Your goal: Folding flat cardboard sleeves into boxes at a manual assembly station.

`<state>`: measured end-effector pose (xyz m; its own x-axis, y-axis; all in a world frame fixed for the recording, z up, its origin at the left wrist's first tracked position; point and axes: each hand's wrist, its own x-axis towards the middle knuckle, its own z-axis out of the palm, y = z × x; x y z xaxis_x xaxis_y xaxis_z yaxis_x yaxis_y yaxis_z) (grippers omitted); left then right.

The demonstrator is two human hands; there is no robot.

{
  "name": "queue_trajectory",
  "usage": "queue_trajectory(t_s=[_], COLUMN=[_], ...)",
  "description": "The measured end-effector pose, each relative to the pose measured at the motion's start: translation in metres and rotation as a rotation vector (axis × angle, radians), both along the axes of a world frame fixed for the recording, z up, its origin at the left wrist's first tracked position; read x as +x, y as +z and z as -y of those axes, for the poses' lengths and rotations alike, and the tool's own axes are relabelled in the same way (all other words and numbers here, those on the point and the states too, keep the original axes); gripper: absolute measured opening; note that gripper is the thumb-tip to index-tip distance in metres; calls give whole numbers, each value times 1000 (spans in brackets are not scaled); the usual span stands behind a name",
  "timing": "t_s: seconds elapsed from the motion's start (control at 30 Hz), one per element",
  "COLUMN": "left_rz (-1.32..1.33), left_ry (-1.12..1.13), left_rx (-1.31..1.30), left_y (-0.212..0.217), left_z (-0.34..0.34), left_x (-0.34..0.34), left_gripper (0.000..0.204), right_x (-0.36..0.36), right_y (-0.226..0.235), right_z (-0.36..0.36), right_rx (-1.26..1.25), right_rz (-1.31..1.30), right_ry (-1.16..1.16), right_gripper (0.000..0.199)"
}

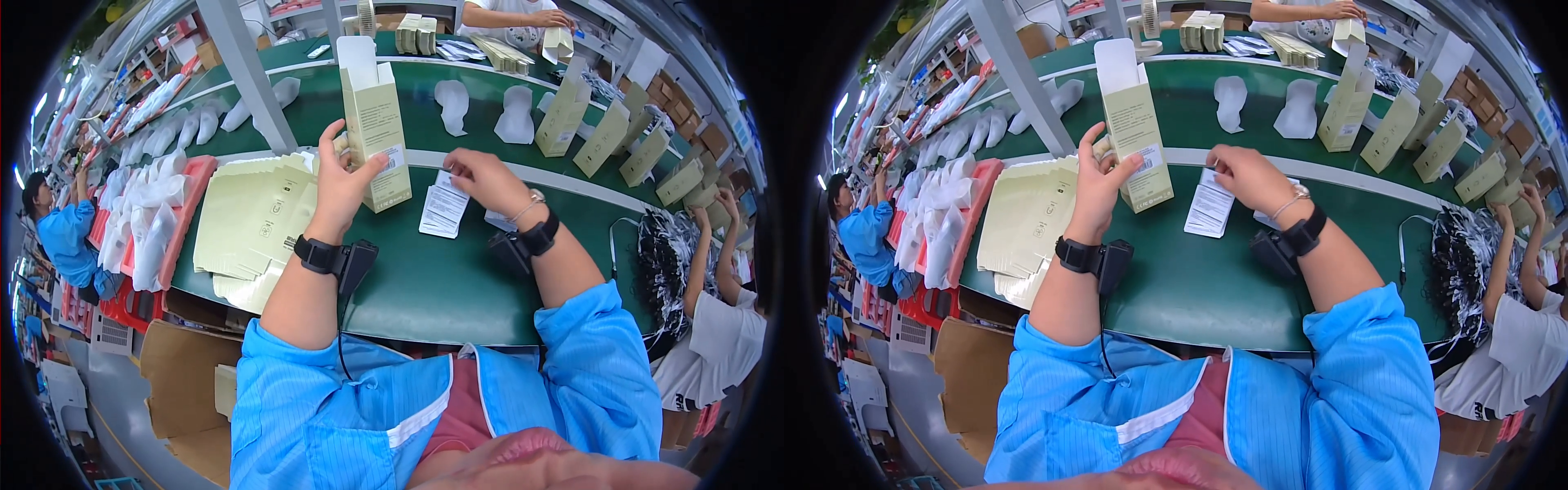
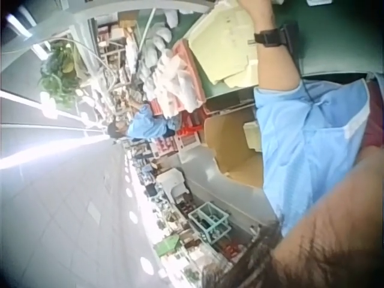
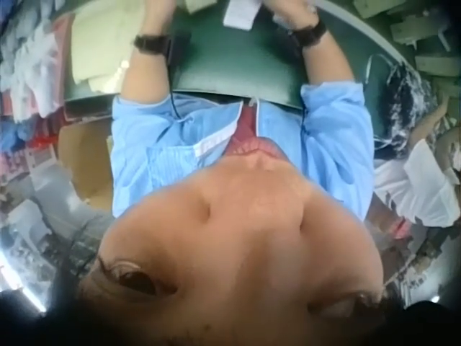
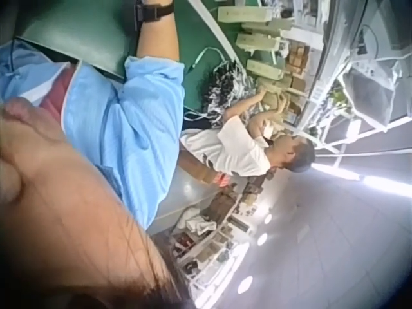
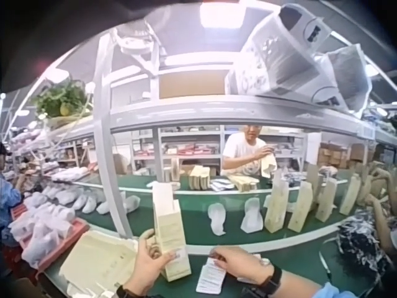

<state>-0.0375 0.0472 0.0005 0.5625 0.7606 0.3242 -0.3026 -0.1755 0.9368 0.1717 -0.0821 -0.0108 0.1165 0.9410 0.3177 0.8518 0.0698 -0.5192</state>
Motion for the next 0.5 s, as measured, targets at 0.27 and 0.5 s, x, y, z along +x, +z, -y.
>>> queue_trajectory(t_s=[0.27,0.5], left_rz=[3,-40], left_ry=[-12,-19], left_rx=[44,99], left_y=[-3,-3], left_z=[-2,-6], left_x=[-2,4], left_gripper=[78,79], right_x=[-33,-25], right_y=[-9,-6], right_z=[-2,-4], right_rx=[-252,-286], right_rz=[312,237], right_ry=[150,219], right_gripper=[47,49])
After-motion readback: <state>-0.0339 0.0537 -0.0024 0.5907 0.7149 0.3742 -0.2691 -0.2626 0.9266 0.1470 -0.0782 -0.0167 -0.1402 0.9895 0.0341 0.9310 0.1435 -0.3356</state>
